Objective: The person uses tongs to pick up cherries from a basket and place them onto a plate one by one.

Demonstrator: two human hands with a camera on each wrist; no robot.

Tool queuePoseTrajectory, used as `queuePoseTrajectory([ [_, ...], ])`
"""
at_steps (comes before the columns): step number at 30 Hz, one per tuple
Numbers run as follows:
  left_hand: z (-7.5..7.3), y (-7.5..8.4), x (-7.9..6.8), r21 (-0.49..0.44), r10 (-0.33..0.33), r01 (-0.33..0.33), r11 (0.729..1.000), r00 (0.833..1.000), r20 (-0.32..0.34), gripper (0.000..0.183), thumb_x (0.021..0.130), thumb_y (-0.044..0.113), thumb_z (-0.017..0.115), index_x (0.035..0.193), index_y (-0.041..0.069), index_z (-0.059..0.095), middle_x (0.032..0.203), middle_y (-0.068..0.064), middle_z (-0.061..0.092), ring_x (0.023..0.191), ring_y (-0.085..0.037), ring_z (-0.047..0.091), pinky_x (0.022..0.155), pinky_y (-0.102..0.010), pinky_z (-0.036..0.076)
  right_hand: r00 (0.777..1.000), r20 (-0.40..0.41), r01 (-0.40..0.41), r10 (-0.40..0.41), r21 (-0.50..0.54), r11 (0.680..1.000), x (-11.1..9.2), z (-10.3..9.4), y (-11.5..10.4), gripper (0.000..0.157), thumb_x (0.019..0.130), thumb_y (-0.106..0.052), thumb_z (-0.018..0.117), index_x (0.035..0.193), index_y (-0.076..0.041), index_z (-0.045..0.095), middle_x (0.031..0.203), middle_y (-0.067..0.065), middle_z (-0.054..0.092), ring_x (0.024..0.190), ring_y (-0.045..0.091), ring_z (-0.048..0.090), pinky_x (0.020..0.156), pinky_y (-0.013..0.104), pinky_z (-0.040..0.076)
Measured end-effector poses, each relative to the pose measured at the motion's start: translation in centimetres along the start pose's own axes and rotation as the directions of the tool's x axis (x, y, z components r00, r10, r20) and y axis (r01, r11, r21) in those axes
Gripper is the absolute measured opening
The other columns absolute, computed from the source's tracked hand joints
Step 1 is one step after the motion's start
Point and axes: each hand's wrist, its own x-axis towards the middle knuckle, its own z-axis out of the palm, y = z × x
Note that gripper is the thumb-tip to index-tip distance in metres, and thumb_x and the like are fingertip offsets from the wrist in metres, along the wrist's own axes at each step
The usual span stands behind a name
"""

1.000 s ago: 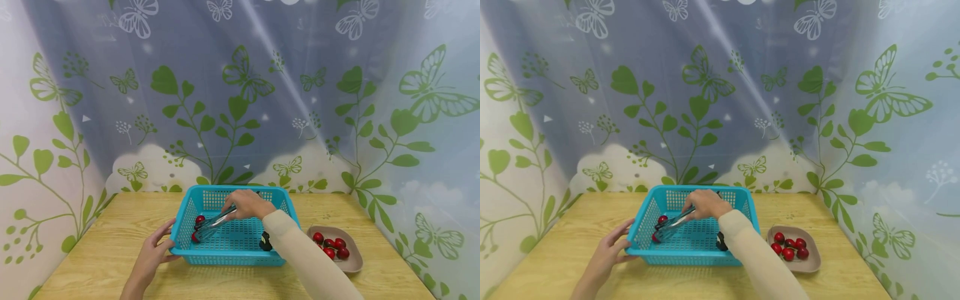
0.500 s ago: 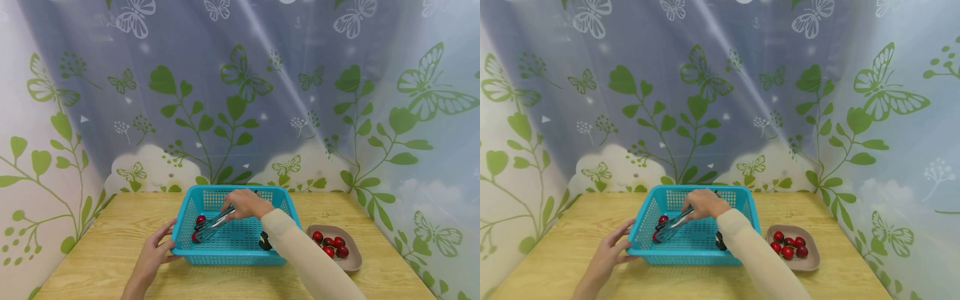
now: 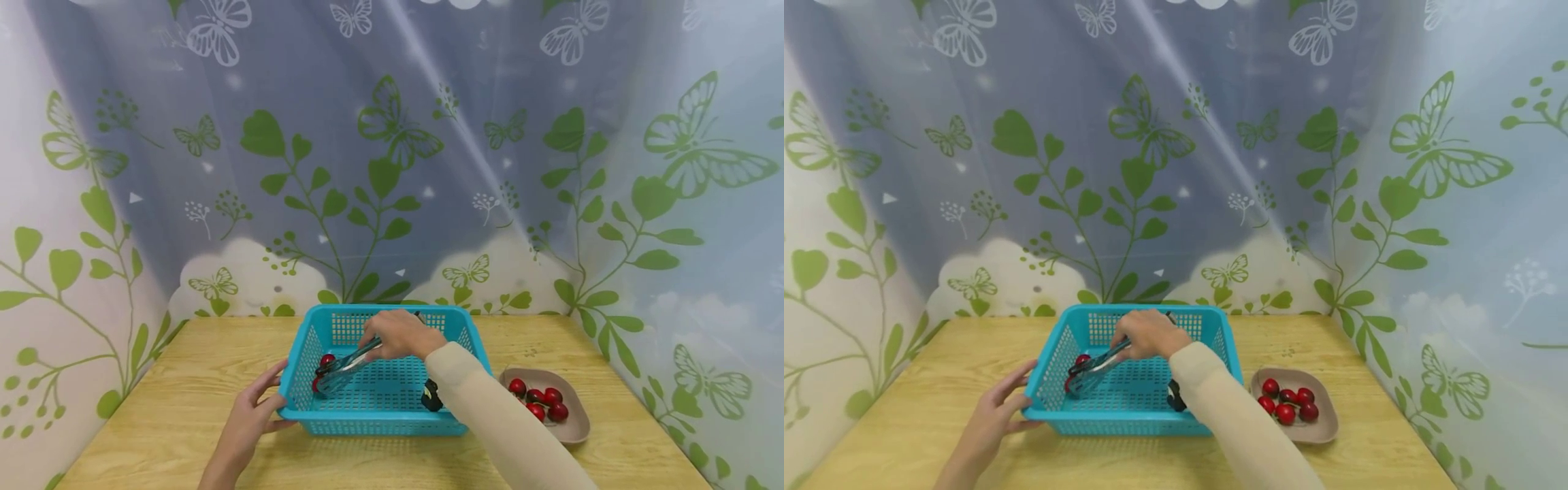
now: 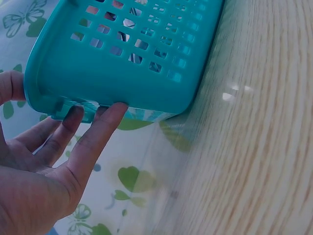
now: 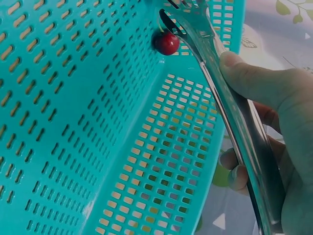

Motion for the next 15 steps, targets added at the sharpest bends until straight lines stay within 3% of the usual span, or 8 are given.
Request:
queuePoseTrajectory([
  [3, 0.0, -0.1, -0.1, -0.001, -0.001, 0.001, 1.000, 1.000, 0.001, 0.065, 0.096, 0.000, 0.051, 0.158, 0.017, 0.043, 0.146, -0.023, 0.046, 0.113, -0.031, 0.070, 0.081, -0.048, 0.068, 1.000, -0.005, 0.004, -0.004, -0.007, 1.000, -0.2, -0.2, 0.1, 0.026, 0.092, -0.042, 0.074, 0.116, -0.034, 0.079, 0.124, -0.011, 0.073, 0.113, 0.011, 0.068, 0.083, 0.032, 0.063],
  [10, 0.0, 0.0, -0.1, 0.000, -0.002, 0.002, 1.000, 1.000, 0.002, 0.065, 0.096, 0.000, 0.051, 0.158, 0.017, 0.043, 0.146, -0.023, 0.046, 0.114, -0.033, 0.069, 0.081, -0.049, 0.068, 1.000, -0.022, 0.003, -0.002, 0.018, 1.000, -1.0, -0.8, 0.6, 0.025, 0.093, -0.041, 0.074, 0.117, -0.035, 0.079, 0.137, -0.006, 0.069, 0.131, 0.015, 0.062, 0.097, 0.038, 0.062],
  [15, 0.0, 0.0, -0.1, 0.000, 0.000, 0.000, 1.000, 1.000, 0.005, 0.065, 0.095, 0.000, 0.051, 0.158, 0.017, 0.043, 0.146, -0.024, 0.046, 0.114, -0.034, 0.069, 0.081, -0.049, 0.068, 0.999, -0.043, 0.018, -0.015, 0.048, 0.999, -1.7, -1.3, 0.9, 0.025, 0.094, -0.039, 0.074, 0.117, -0.033, 0.079, 0.138, -0.004, 0.068, 0.130, 0.017, 0.062, 0.095, 0.040, 0.062],
])
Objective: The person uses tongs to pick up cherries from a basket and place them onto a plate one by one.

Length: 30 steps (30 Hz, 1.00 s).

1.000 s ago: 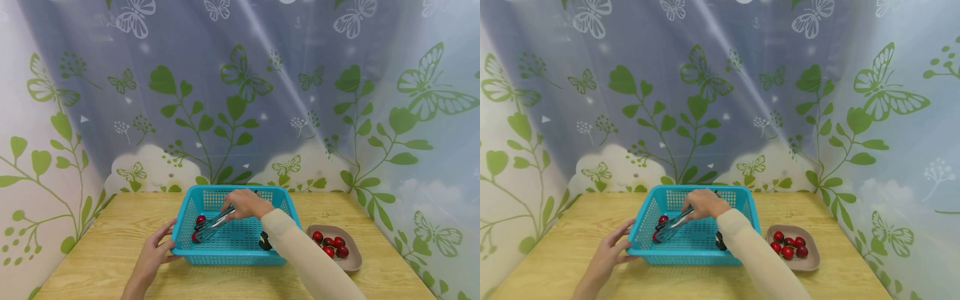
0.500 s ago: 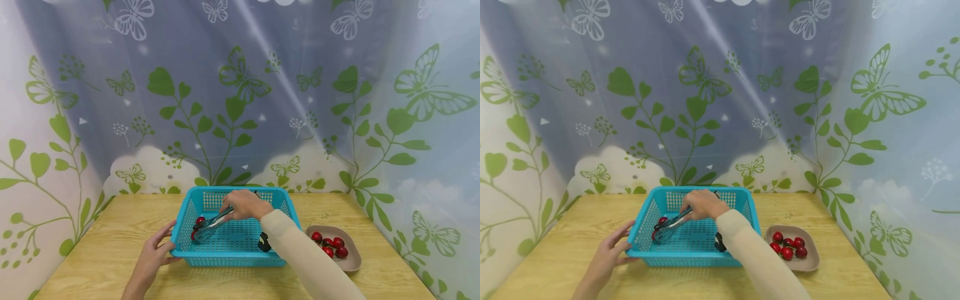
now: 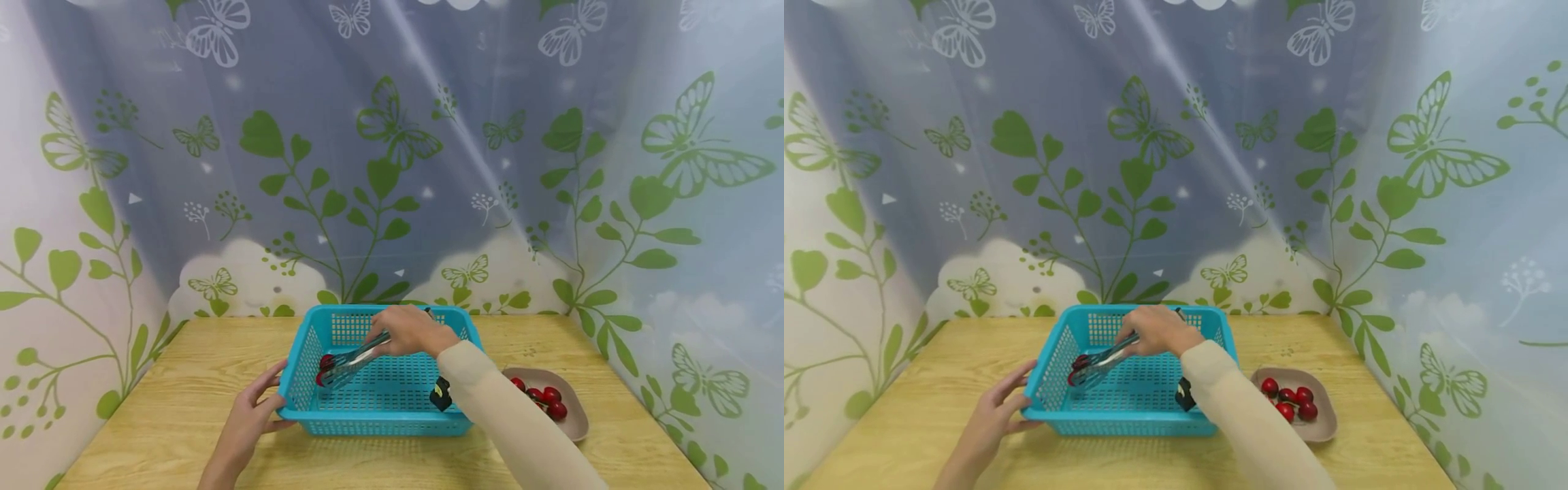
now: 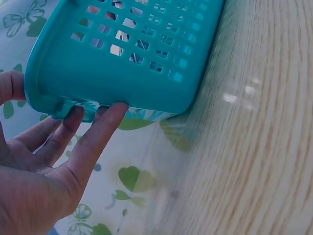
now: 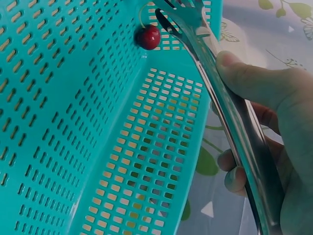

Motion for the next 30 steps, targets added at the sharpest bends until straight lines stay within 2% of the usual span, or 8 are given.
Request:
queuePoseTrajectory([
  [4, 0.0, 0.0, 0.0, 0.008, 0.001, -0.001, 1.000, 1.000, -0.002, 0.065, 0.095, 0.000, 0.051, 0.158, 0.016, 0.042, 0.146, -0.024, 0.046, 0.115, -0.034, 0.069, 0.081, -0.048, 0.068, 1.000, -0.013, 0.021, -0.021, 0.020, 1.000, -0.7, -0.6, 0.1, 0.026, 0.094, -0.037, 0.074, 0.118, -0.030, 0.079, 0.133, -0.004, 0.071, 0.123, 0.017, 0.066, 0.091, 0.039, 0.063],
  [7, 0.0, 0.0, 0.0, 0.010, 0.002, -0.002, 1.000, 1.000, -0.004, 0.065, 0.095, 0.000, 0.051, 0.158, 0.016, 0.042, 0.146, -0.024, 0.046, 0.115, -0.034, 0.068, 0.081, -0.048, 0.068, 0.999, -0.024, 0.025, -0.024, 0.034, 0.999, -1.2, -1.1, 0.2, 0.027, 0.094, -0.036, 0.074, 0.119, -0.028, 0.079, 0.130, -0.004, 0.072, 0.121, 0.017, 0.067, 0.094, 0.040, 0.063],
  [11, 0.0, 0.0, 0.0, 0.011, 0.005, -0.005, 1.000, 1.000, -0.005, 0.066, 0.095, 0.000, 0.051, 0.158, 0.016, 0.043, 0.147, -0.025, 0.046, 0.114, -0.034, 0.069, 0.081, -0.049, 0.068, 0.998, -0.052, 0.022, -0.020, 0.034, 0.999, -2.0, -1.7, 0.7, 0.027, 0.094, -0.035, 0.074, 0.119, -0.028, 0.079, 0.135, 0.000, 0.071, 0.128, 0.020, 0.064, 0.102, 0.043, 0.060],
  [18, -0.1, -0.1, 0.0, 0.005, 0.011, -0.011, 1.000, 1.000, -0.003, 0.066, 0.095, 0.000, 0.051, 0.158, 0.017, 0.043, 0.146, -0.024, 0.046, 0.113, -0.034, 0.069, 0.081, -0.049, 0.068, 0.996, -0.091, -0.003, 0.002, -0.009, 1.000, -3.4, -2.7, 1.4, 0.027, 0.094, -0.038, 0.074, 0.118, -0.030, 0.079, 0.137, 0.004, 0.070, 0.124, 0.024, 0.067, 0.093, 0.044, 0.063],
  [23, -0.1, -0.1, 0.2, 0.010, 0.005, -0.005, 1.000, 1.000, 0.001, 0.066, 0.095, 0.001, 0.052, 0.158, 0.017, 0.043, 0.146, -0.024, 0.045, 0.113, -0.033, 0.069, 0.082, -0.048, 0.068, 0.992, -0.122, -0.015, 0.013, -0.016, 1.000, -4.5, -3.2, 2.1, 0.027, 0.093, -0.037, 0.075, 0.118, -0.028, 0.079, 0.137, 0.009, 0.069, 0.120, 0.025, 0.069, 0.092, 0.045, 0.063],
  [26, -0.1, -0.1, 0.2, 0.012, 0.004, -0.004, 1.000, 1.000, 0.003, 0.066, 0.095, 0.001, 0.051, 0.158, 0.017, 0.043, 0.146, -0.024, 0.045, 0.114, -0.034, 0.069, 0.082, -0.048, 0.068, 0.991, -0.136, -0.009, 0.006, -0.017, 1.000, -5.0, -3.4, 2.4, 0.028, 0.092, -0.036, 0.076, 0.118, -0.026, 0.080, 0.129, 0.006, 0.073, 0.101, 0.019, 0.072, 0.077, 0.034, 0.063],
  [28, -0.1, -0.1, 0.2, 0.013, 0.009, -0.009, 1.000, 1.000, 0.005, 0.065, 0.095, 0.001, 0.051, 0.158, 0.017, 0.043, 0.146, -0.024, 0.045, 0.114, -0.034, 0.069, 0.082, -0.048, 0.068, 0.989, -0.146, 0.002, -0.005, -0.018, 1.000, -5.3, -3.4, 2.5, 0.028, 0.091, -0.036, 0.077, 0.117, -0.025, 0.080, 0.121, 0.003, 0.075, 0.085, 0.013, 0.068, 0.064, 0.025, 0.054],
  [30, -0.1, -0.1, 0.2, 0.013, 0.008, -0.008, 1.000, 1.000, 0.004, 0.065, 0.095, 0.001, 0.051, 0.157, 0.017, 0.043, 0.146, -0.024, 0.046, 0.114, -0.034, 0.069, 0.081, -0.047, 0.068, 0.988, -0.153, 0.009, -0.012, -0.025, 1.000, -5.6, -3.5, 2.5, 0.028, 0.091, -0.036, 0.077, 0.116, -0.026, 0.080, 0.112, -0.001, 0.075, 0.077, 0.010, 0.064, 0.058, 0.020, 0.045],
])
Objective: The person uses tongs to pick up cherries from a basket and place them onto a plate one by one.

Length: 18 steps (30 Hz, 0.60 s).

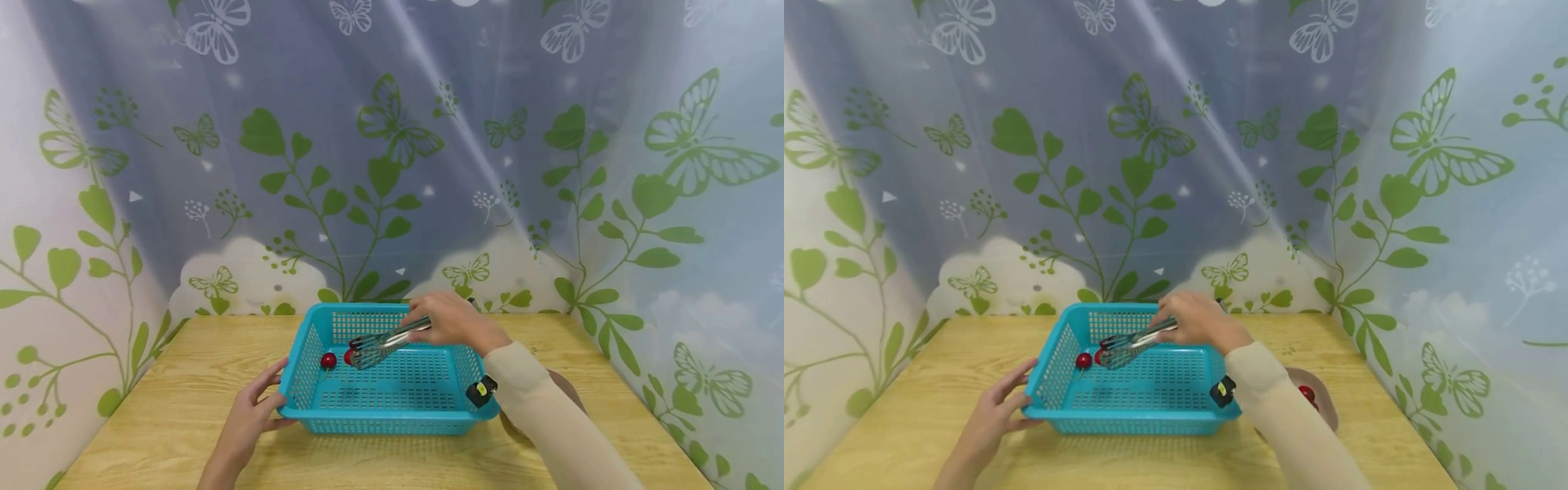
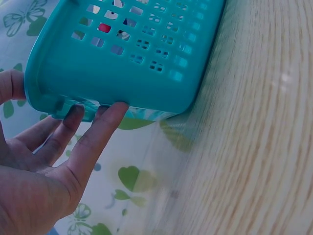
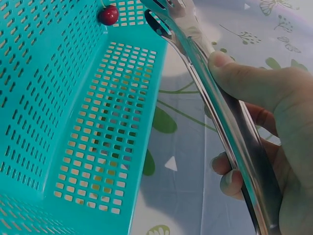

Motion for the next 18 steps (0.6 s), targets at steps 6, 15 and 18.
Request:
queuePoseTrajectory([
  [6, -0.1, 0.0, -0.2, 0.006, 0.000, 0.000, 1.000, 1.000, 0.002, 0.065, 0.095, 0.001, 0.051, 0.158, 0.017, 0.042, 0.147, -0.024, 0.045, 0.113, -0.032, 0.069, 0.081, -0.046, 0.068, 1.000, -0.021, 0.003, -0.003, 0.002, 1.000, -1.1, -0.6, -0.1, 0.027, 0.090, -0.036, 0.078, 0.116, -0.027, 0.080, 0.105, -0.004, 0.073, 0.076, 0.009, 0.065, 0.054, 0.019, 0.045],
  [15, -0.1, 0.1, -0.3, 0.005, 0.012, -0.012, 1.000, 1.000, 0.004, 0.065, 0.095, 0.001, 0.051, 0.158, 0.016, 0.042, 0.147, -0.024, 0.045, 0.119, -0.036, 0.066, 0.081, -0.046, 0.068, 0.996, -0.093, 0.009, -0.011, -0.026, 1.000, -2.8, -1.2, 0.8, 0.027, 0.089, -0.034, 0.079, 0.115, -0.027, 0.080, 0.096, -0.005, 0.069, 0.067, 0.004, 0.054, 0.053, 0.017, 0.036],
  [18, -0.1, 0.1, -0.3, 0.005, 0.014, -0.015, 1.000, 1.000, 0.006, 0.064, 0.096, 0.001, 0.051, 0.158, 0.016, 0.042, 0.148, -0.024, 0.044, 0.119, -0.036, 0.066, 0.082, -0.047, 0.068, 0.993, -0.117, 0.015, -0.019, -0.038, 0.999, -3.6, -1.6, 1.1, 0.027, 0.089, -0.033, 0.079, 0.115, -0.026, 0.080, 0.099, -0.004, 0.070, 0.068, 0.006, 0.056, 0.054, 0.017, 0.035],
])
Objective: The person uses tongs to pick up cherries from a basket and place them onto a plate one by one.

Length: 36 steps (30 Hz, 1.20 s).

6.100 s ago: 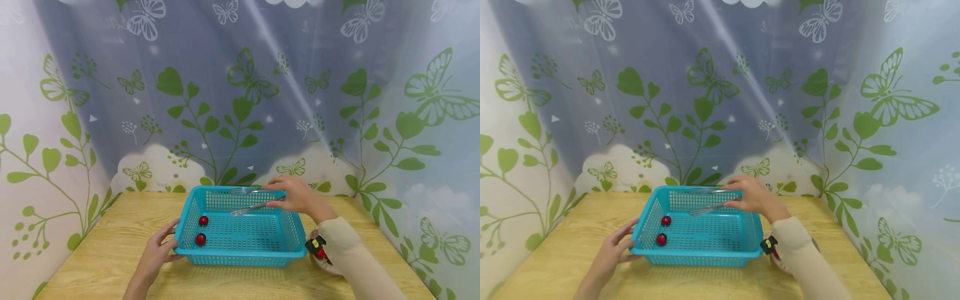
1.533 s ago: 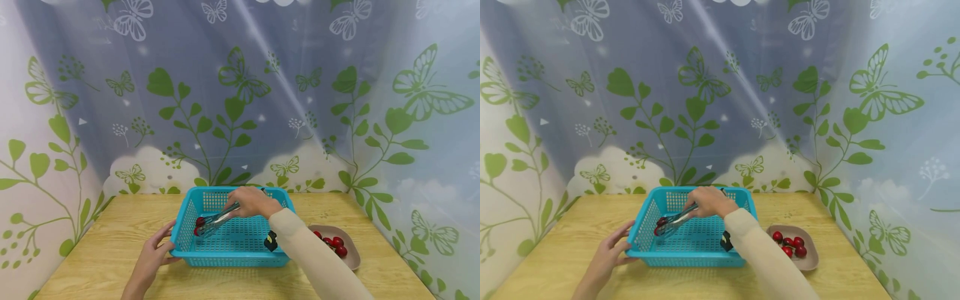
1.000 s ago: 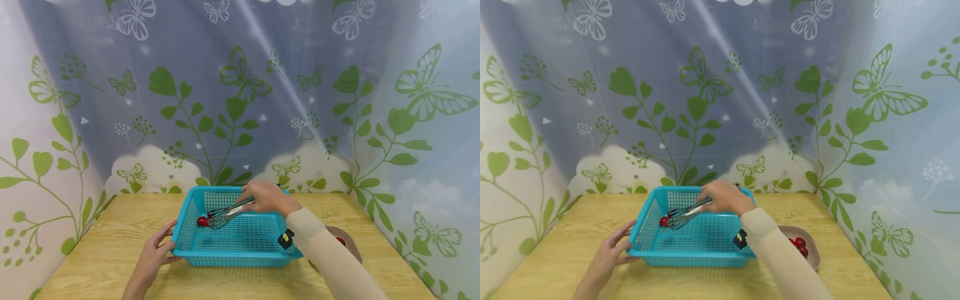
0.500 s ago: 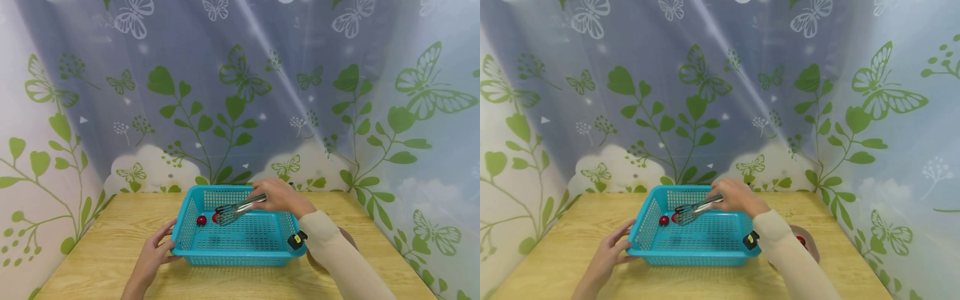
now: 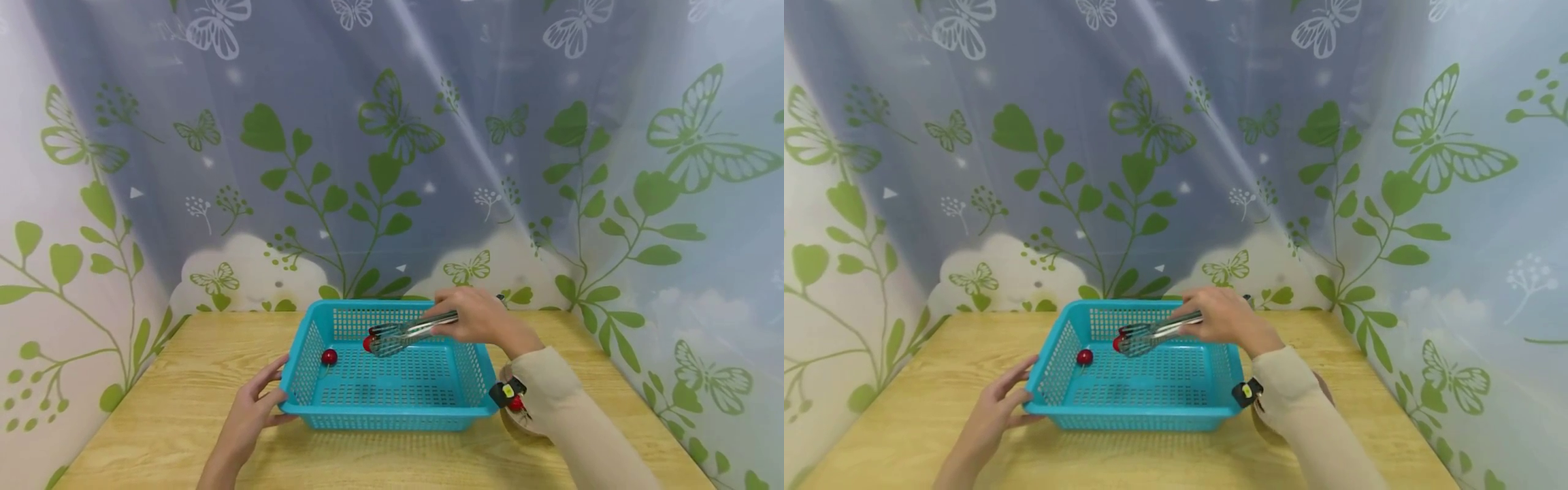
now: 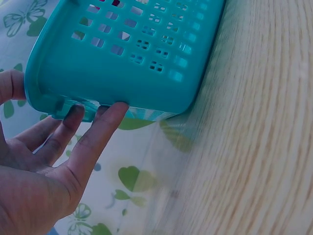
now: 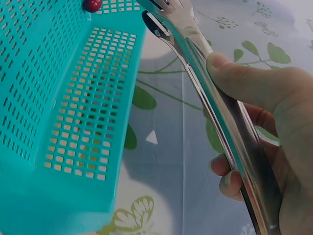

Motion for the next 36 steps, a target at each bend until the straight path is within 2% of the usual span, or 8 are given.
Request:
queuePoseTrajectory([
  [2, 0.0, 0.0, 0.0, 0.000, 0.002, -0.002, 1.000, 1.000, 0.000, 0.064, 0.096, 0.001, 0.051, 0.158, 0.016, 0.042, 0.147, -0.024, 0.044, 0.118, -0.036, 0.067, 0.082, -0.048, 0.068, 1.000, -0.016, 0.004, -0.004, -0.001, 1.000, -0.5, -0.3, 0.2, 0.027, 0.088, -0.031, 0.080, 0.114, -0.025, 0.081, 0.100, -0.002, 0.070, 0.068, 0.007, 0.056, 0.052, 0.017, 0.033],
  [8, 0.0, 0.1, -0.1, -0.010, -0.001, 0.001, 1.000, 1.000, -0.001, 0.065, 0.095, 0.000, 0.050, 0.158, 0.015, 0.042, 0.147, -0.024, 0.044, 0.115, -0.034, 0.068, 0.081, -0.047, 0.068, 1.000, -0.016, -0.027, 0.027, 0.010, 1.000, -2.1, -1.2, 0.7, 0.026, 0.088, -0.031, 0.081, 0.113, -0.024, 0.082, 0.082, -0.008, 0.057, 0.062, 0.001, 0.034, 0.052, 0.016, 0.022],
  [17, 0.1, 0.1, -0.1, -0.013, -0.004, 0.003, 1.000, 1.000, -0.004, 0.065, 0.095, 0.000, 0.050, 0.157, 0.015, 0.043, 0.146, -0.024, 0.044, 0.113, -0.032, 0.069, 0.082, -0.047, 0.068, 0.998, -0.064, -0.021, 0.021, 0.001, 1.000, -4.9, -2.3, 1.8, 0.025, 0.086, -0.026, 0.082, 0.110, -0.019, 0.082, 0.090, -0.005, 0.067, 0.063, -0.004, 0.045, 0.048, 0.015, 0.034],
  [25, 0.0, -0.2, -0.1, -0.014, -0.007, 0.007, 1.000, 1.000, 0.000, 0.065, 0.096, 0.001, 0.051, 0.158, 0.016, 0.043, 0.147, -0.023, 0.044, 0.115, -0.033, 0.068, 0.082, -0.048, 0.068, 0.997, -0.077, -0.025, 0.022, -0.028, 0.999, -7.2, -3.3, 2.5, 0.027, 0.085, -0.022, 0.083, 0.112, -0.019, 0.082, 0.081, -0.013, 0.056, 0.061, -0.006, 0.033, 0.052, 0.014, 0.029],
  [36, 0.0, -0.1, 0.0, -0.013, 0.001, -0.001, 1.000, 1.000, 0.001, 0.064, 0.096, 0.001, 0.051, 0.157, 0.017, 0.044, 0.147, -0.023, 0.045, 0.115, -0.033, 0.068, 0.082, -0.048, 0.068, 0.987, -0.163, -0.034, 0.007, -0.163, 0.986, -10.4, -5.3, 3.1, 0.026, 0.080, -0.023, 0.086, 0.106, -0.025, 0.083, 0.082, -0.013, 0.058, 0.060, -0.010, 0.028, 0.048, 0.013, 0.023],
])
